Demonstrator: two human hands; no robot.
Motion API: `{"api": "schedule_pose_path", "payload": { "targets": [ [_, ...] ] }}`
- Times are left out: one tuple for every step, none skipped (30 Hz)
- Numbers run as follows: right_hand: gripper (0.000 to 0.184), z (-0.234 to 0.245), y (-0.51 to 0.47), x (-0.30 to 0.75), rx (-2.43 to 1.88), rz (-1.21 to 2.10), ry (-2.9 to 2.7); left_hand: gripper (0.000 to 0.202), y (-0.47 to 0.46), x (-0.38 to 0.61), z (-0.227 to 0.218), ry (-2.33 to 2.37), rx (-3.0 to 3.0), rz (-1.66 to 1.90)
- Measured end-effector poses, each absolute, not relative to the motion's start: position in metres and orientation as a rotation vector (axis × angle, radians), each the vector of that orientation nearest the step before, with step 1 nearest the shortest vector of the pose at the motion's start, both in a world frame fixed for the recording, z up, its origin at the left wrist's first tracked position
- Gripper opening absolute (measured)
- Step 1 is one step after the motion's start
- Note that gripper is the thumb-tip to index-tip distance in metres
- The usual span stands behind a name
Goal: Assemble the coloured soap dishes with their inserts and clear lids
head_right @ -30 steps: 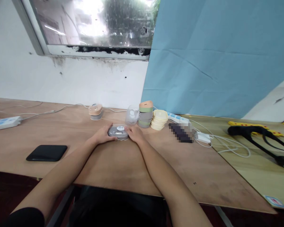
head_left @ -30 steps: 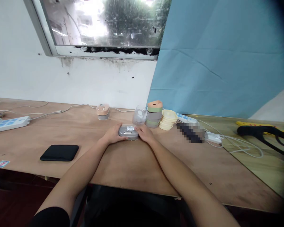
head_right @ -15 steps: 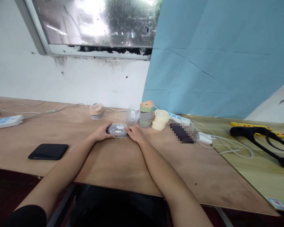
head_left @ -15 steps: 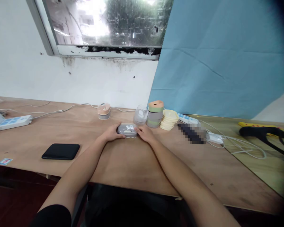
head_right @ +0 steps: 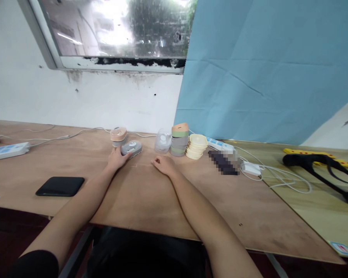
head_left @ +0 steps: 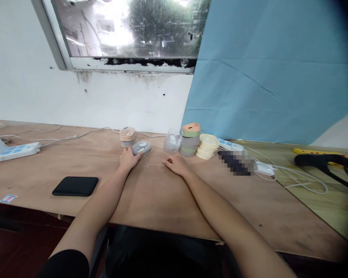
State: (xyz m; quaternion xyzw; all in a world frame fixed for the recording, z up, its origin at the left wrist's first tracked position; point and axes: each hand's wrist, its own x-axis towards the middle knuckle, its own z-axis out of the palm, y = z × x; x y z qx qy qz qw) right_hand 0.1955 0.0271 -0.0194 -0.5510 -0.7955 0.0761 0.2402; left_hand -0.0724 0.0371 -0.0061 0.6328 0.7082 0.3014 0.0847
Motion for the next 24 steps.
{"api": "schedule_pose_path", "payload": {
  "targets": [
    [0.031, -0.020, 0.027, 0.196, -1.510, 0.206, -2.177, 0.076, 0.036, -0.070, -0.006, 2.127, 1.881, 0.898],
    [0.031, -0.020, 0.027, 0.196, -1.514, 0.202, -2.176, 0.077, 0.034, -0.067, -0.005, 2.151, 1.870, 0.910],
    [0.031, -0.020, 0.027, 0.196, -1.518, 0.199, -2.177, 0.078, 0.033, -0.064, -0.004, 2.177, 1.863, 0.932],
    [0.031, -0.020, 0.027, 0.196, -1.522, 0.194, -2.177, 0.078, 0.032, -0.062, -0.004, 2.194, 1.868, 0.963],
    [0.031, -0.020, 0.028, 0.196, -1.524, 0.190, -2.179, 0.076, 0.032, -0.060, -0.004, 2.193, 1.896, 0.999],
    [0.031, -0.020, 0.028, 0.196, -1.521, 0.186, -2.183, 0.071, 0.032, -0.059, -0.003, 2.165, 1.952, 1.030],
    [0.031, -0.020, 0.028, 0.196, -1.516, 0.186, -2.188, 0.062, 0.033, -0.059, -0.003, 2.111, 2.026, 1.044],
    [0.031, -0.020, 0.028, 0.196, -1.512, 0.186, -2.189, 0.052, 0.033, -0.060, -0.003, 2.040, 2.106, 1.040],
    [0.031, -0.020, 0.028, 0.196, -1.510, 0.187, -2.188, 0.043, 0.034, -0.061, -0.003, 1.967, 2.176, 1.021],
    [0.031, -0.020, 0.028, 0.196, -1.511, 0.188, -2.184, 0.038, 0.035, -0.062, -0.003, 1.905, 2.229, 0.994],
    [0.030, -0.020, 0.028, 0.196, -1.512, 0.190, -2.180, 0.036, 0.035, -0.064, -0.004, 1.866, 2.263, 0.964],
    [0.030, -0.021, 0.028, 0.196, -1.513, 0.190, -2.175, 0.037, 0.036, -0.065, -0.004, 1.851, 2.282, 0.937],
    [0.030, -0.021, 0.028, 0.196, -1.510, 0.191, -2.175, 0.039, 0.036, -0.066, -0.005, 1.851, 2.294, 0.916],
    [0.030, -0.021, 0.028, 0.196, -1.506, 0.191, -2.176, 0.041, 0.037, -0.067, -0.005, 1.854, 2.307, 0.898],
    [0.030, -0.021, 0.028, 0.196, -1.503, 0.191, -2.179, 0.041, 0.037, -0.068, -0.006, 1.855, 2.322, 0.882],
    [0.030, -0.020, 0.028, 0.196, -1.503, 0.192, -2.182, 0.041, 0.039, -0.069, -0.007, 1.851, 2.337, 0.871],
    [0.030, -0.020, 0.028, 0.195, -1.503, 0.194, -2.184, 0.041, 0.040, -0.069, -0.008, 1.846, 2.351, 0.870],
    [0.030, -0.019, 0.027, 0.195, -1.504, 0.194, -2.183, 0.041, 0.043, -0.068, -0.008, 1.840, 2.359, 0.879],
    [0.029, -0.018, 0.027, 0.195, -1.504, 0.194, -2.182, 0.043, 0.046, -0.068, -0.009, 1.842, 2.355, 0.899],
    [0.029, -0.018, 0.026, 0.195, -1.506, 0.194, -2.179, 0.045, 0.050, -0.067, -0.010, 1.855, 2.338, 0.927],
    [0.028, -0.017, 0.026, 0.195, -1.509, 0.194, -2.175, 0.047, 0.054, -0.066, -0.010, 1.872, 2.316, 0.955],
    [0.028, -0.016, 0.026, 0.195, -1.511, 0.194, -2.172, 0.048, 0.057, -0.065, -0.010, 1.886, 2.297, 0.977],
    [0.027, -0.016, 0.025, 0.195, -1.510, 0.195, -2.172, 0.048, 0.060, -0.064, -0.010, 1.893, 2.286, 0.991],
    [0.027, -0.016, 0.025, 0.195, -1.507, 0.195, -2.172, 0.046, 0.062, -0.062, -0.011, 1.891, 2.287, 0.996]
  ]
}}
